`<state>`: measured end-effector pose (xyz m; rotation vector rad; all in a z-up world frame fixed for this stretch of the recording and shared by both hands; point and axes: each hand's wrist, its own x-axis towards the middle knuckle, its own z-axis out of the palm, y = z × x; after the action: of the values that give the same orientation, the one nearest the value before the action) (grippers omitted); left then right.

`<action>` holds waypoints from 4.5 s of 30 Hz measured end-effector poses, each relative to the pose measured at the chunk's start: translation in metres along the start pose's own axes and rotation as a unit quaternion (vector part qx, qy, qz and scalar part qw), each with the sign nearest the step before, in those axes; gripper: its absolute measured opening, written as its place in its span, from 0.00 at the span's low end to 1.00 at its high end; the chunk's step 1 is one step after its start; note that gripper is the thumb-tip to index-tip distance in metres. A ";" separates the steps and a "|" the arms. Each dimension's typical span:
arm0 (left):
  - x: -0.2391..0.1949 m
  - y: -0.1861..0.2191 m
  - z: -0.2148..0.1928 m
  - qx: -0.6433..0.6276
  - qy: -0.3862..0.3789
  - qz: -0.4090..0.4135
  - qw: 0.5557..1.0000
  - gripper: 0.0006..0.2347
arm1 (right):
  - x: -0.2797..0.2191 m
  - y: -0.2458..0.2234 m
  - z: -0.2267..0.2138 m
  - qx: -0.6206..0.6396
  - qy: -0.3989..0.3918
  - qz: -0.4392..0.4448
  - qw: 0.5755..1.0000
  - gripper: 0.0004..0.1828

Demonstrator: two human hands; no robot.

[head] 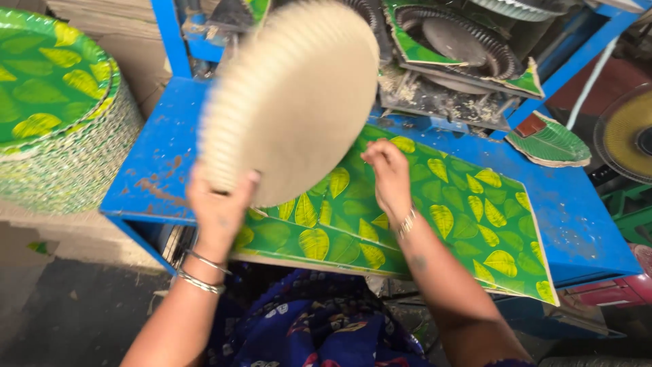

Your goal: Operating a mechanical pressing machine to manufacture patterned disposable plates from layered paper and cardboard sheets.

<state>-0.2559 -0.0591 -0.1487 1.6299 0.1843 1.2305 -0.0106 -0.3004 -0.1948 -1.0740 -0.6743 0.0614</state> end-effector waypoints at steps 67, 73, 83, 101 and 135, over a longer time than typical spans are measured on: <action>-0.029 -0.077 0.015 0.499 -0.324 -0.040 0.803 0.32 | -0.109 -0.114 -0.277 -0.810 0.084 0.389 0.431 0.36; -0.011 -0.073 0.048 0.551 -0.312 -0.120 0.765 0.33 | -0.246 -0.128 -0.524 -0.679 0.253 0.307 0.617 0.27; -0.023 -0.050 0.019 -0.088 -0.248 -0.233 0.936 0.13 | -0.252 -0.245 -0.422 -0.050 0.391 -0.011 0.919 0.11; -0.051 0.001 -0.057 -0.176 -0.023 -0.225 0.958 0.07 | -0.093 -0.322 -0.369 -0.728 0.256 0.130 0.622 0.34; -0.119 -0.172 -0.206 -0.190 -0.212 -0.266 0.921 0.25 | 0.012 -0.157 -0.282 -0.762 -0.240 0.247 0.549 0.53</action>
<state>-0.3974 0.0714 -0.3705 1.3397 0.0961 0.4458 0.1074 -0.5962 -0.1435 -3.0595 -0.8411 0.3022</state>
